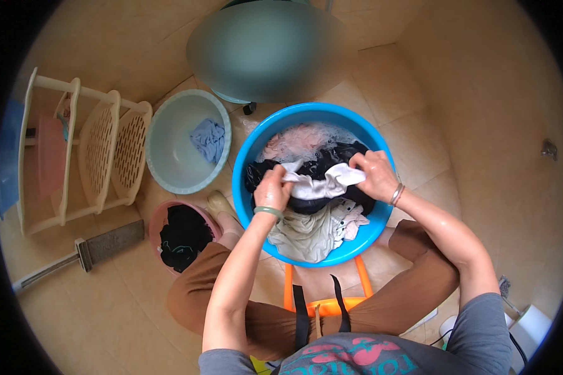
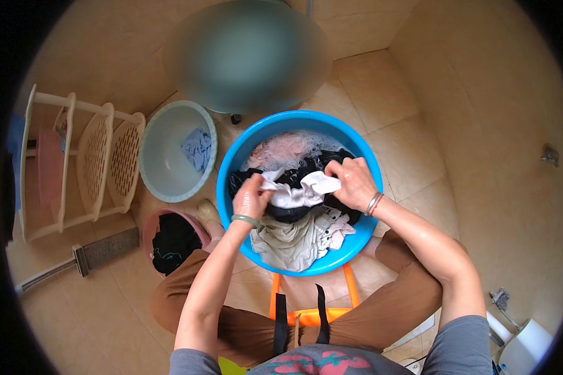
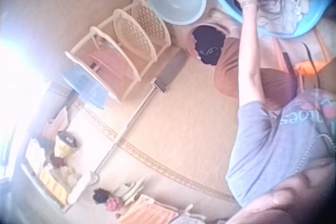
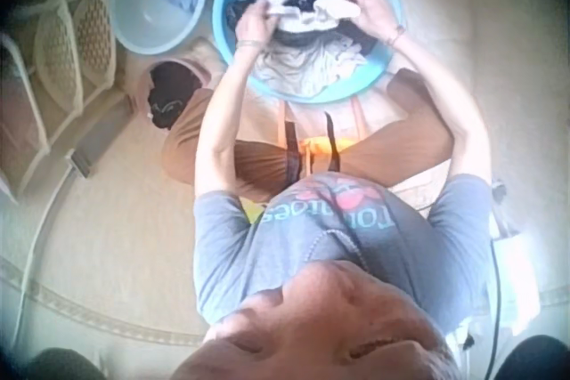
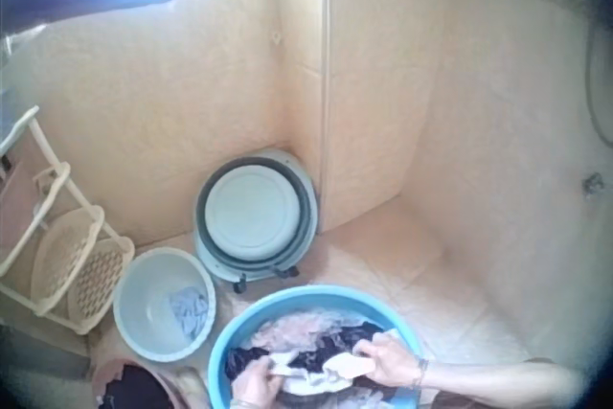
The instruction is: The person is hand-washing clothes in a blue basin filled with soapy water. They repeatedly submerge, scrub, and wring out various garments, including dark and light-colored items, before placing them into a pink basin.
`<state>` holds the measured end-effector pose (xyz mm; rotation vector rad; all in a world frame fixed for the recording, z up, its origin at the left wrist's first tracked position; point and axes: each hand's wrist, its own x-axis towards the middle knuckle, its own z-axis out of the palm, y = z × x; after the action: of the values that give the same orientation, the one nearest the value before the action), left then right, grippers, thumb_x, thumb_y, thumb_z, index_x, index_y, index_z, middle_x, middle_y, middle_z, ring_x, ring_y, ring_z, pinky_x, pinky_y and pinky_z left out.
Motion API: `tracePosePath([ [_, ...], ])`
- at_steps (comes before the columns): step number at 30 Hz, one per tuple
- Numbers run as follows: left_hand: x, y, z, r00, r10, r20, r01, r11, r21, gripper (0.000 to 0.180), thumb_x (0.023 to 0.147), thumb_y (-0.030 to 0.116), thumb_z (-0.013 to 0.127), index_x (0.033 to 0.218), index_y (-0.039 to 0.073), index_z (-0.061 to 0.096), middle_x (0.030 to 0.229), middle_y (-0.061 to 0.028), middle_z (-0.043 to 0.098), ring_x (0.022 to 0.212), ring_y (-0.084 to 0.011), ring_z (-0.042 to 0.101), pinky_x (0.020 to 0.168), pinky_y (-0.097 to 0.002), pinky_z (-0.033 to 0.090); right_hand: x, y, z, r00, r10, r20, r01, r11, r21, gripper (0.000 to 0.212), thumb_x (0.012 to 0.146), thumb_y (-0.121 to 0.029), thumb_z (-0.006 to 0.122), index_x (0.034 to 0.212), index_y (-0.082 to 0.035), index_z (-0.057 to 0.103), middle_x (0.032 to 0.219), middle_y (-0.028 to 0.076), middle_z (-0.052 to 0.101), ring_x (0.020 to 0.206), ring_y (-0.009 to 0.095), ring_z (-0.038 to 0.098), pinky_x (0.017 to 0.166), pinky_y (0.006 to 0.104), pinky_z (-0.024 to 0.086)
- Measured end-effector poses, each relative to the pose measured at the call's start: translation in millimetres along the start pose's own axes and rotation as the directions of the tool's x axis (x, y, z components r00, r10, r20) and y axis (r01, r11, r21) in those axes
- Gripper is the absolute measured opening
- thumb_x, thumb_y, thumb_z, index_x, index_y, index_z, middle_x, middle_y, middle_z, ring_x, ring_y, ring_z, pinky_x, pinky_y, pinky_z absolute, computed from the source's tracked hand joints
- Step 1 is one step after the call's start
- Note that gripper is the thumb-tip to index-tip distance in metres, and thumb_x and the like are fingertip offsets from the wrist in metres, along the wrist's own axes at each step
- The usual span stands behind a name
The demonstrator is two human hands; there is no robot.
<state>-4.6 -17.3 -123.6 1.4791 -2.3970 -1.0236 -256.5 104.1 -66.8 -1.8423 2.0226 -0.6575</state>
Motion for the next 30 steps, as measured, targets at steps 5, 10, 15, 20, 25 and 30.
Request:
tracePosePath([
  [5,5.9,11.0,-51.3,0.883,0.166,-0.439,-0.229,0.969,-0.096,0.023,0.072,0.009,0.075,0.081,0.001,0.055,0.106,-0.0151,0.059,0.096,-0.0343,0.058,0.080,-0.0400,0.048,2.5,-22.7,-59.8,0.958,0.285,-0.007,-0.241,0.820,0.519,0.016,0.075,-0.002,0.068,0.085,-0.004,0.055,0.075,0.002,0.051,0.070,0.010,0.048,0.065,0.0244,0.043],
  [10,3.8,32.0,-78.4,0.848,0.032,-0.529,-0.394,0.706,-0.589,0.013,0.086,0.002,0.067,0.087,0.003,0.054,0.103,-0.0062,0.069,0.087,-0.0108,0.058,0.079,-0.0257,0.048,2.2,-26.4,-83.3,0.906,0.410,-0.108,-0.122,0.496,0.860,0.017,0.077,0.004,0.063,0.081,-0.007,0.050,0.084,-0.003,0.055,0.076,0.006,0.051,0.069,0.0211,0.044],
  [15,-10.7,95.0,-115.1,0.918,0.033,-0.395,-0.377,0.381,-0.844,0.014,0.090,0.005,0.063,0.094,0.004,0.050,0.101,-0.0094,0.068,0.085,-0.0055,0.055,0.077,-0.0212,0.045,20.5,-87.8,-112.0,0.914,0.404,0.045,-0.028,-0.047,0.999,0.021,0.081,0.003,0.057,0.100,-0.005,0.053,0.100,0.004,0.061,0.094,0.013,0.058,0.085,0.0280,0.046],
  [20,-14.5,141.3,-160.6,0.957,-0.026,-0.290,-0.285,0.112,-0.952,0.012,0.093,0.009,0.059,0.100,0.005,0.050,0.092,-0.0043,0.061,0.085,-0.0102,0.057,0.081,-0.0256,0.045,37.9,-125.4,-144.1,0.974,0.225,0.024,0.055,-0.337,0.940,0.040,0.084,-0.004,0.050,0.123,0.001,0.052,0.115,0.011,0.061,0.110,0.022,0.057,0.099,0.0382,0.043],
  [25,-3.6,115.3,-169.7,0.968,0.178,-0.178,-0.217,0.234,-0.948,0.047,0.091,0.019,0.061,0.132,0.004,0.045,0.096,-0.0035,0.059,0.089,-0.0109,0.055,0.084,-0.0262,0.044,56.1,-122.6,-124.2,0.987,0.163,-0.012,0.070,-0.353,0.933,0.048,0.083,-0.007,0.046,0.131,0.001,0.046,0.116,0.012,0.061,0.111,0.024,0.057,0.100,0.0385,0.042],
  [30,1.1,78.7,-122.7,0.995,-0.095,-0.009,0.043,0.526,-0.850,0.024,0.090,0.026,0.069,0.093,0.003,0.072,0.087,-0.0024,0.064,0.085,-0.0087,0.055,0.075,-0.0231,0.042,42.3,-99.3,-62.3,0.967,0.206,0.152,-0.063,-0.385,0.921,0.044,0.080,-0.003,0.048,0.123,0.001,0.051,0.112,0.011,0.061,0.108,0.022,0.059,0.098,0.0354,0.045],
])
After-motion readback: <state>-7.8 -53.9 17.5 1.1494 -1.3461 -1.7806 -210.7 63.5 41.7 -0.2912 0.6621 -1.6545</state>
